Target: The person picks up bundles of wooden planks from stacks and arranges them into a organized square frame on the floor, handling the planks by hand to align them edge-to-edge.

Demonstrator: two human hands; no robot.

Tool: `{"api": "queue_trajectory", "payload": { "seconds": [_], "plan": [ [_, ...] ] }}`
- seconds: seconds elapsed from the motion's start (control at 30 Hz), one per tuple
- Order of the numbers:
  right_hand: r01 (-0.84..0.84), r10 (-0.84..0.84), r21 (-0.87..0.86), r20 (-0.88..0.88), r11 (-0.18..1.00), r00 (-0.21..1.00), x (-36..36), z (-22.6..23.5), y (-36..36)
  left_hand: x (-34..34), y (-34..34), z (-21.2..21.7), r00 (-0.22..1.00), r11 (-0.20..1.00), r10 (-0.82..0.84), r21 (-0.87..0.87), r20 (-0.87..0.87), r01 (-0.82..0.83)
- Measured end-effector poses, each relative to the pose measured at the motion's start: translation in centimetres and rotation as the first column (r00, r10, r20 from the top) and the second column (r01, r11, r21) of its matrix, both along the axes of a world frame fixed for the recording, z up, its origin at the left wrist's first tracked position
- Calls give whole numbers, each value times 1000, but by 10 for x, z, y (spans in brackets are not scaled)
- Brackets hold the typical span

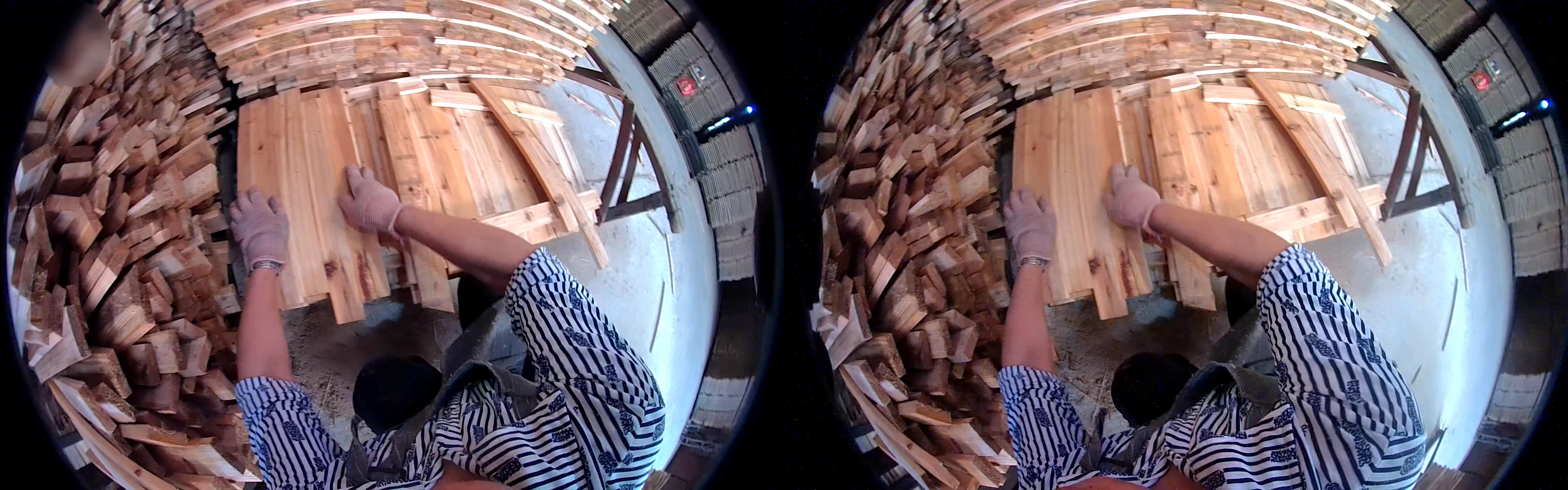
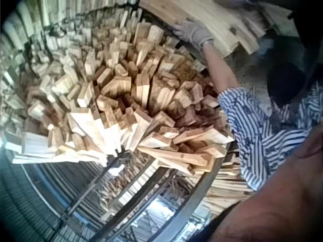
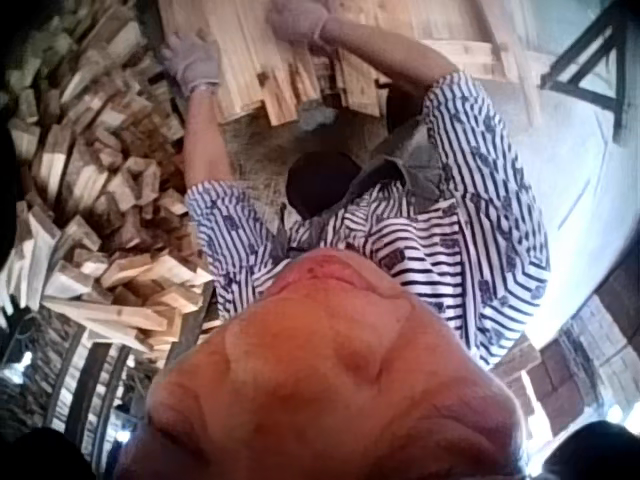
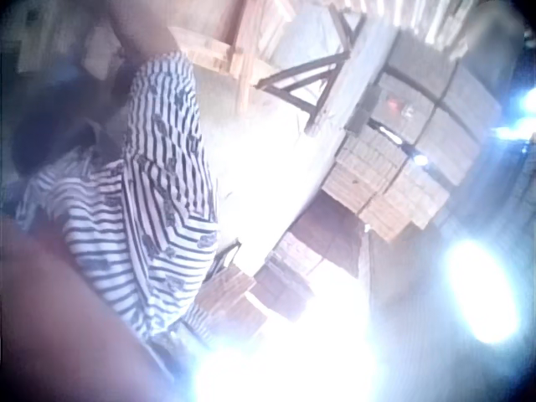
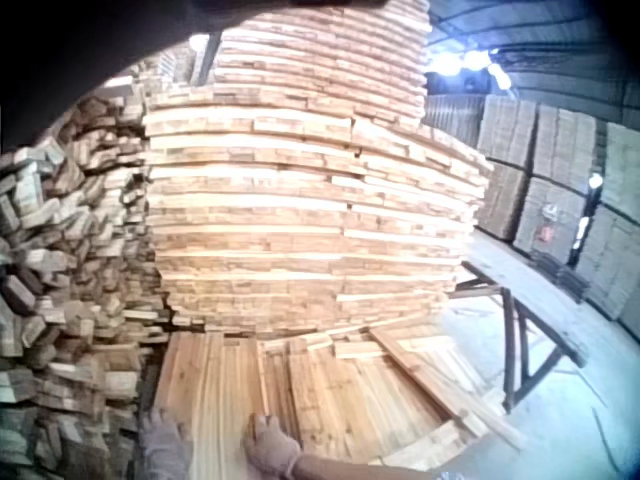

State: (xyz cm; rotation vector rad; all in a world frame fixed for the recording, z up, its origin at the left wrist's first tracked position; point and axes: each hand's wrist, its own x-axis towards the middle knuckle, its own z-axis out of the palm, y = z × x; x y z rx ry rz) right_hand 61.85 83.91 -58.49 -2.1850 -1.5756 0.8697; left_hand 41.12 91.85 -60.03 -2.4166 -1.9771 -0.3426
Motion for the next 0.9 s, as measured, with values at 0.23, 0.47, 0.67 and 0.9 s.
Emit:
{"api": "queue_trajectory", "payload": {
  "seconds": [0.23, 0.47, 0.67, 0.9],
  "plan": [
    [275, -268, 26, 335, 961, 904, 57, 32, -57, 3, 1, -3, 999, 999, -11, -44, 37, 13],
    [368, -364, 145, -51, 919, 930, 75, 32, -72, -8, 2, -22, 999, 996, -34, 79, 36, 31],
    [335, -333, 21, -80, 942, 940, 30, 22, -90, -4, 1, -19, 999, 998, -39, 52, -2, 39],
    [356, -344, 16, -221, 934, 913, 38, 46, -79, -13, 4, -12, 999, 995, -37, 89, 28, 34]
  ]
}}
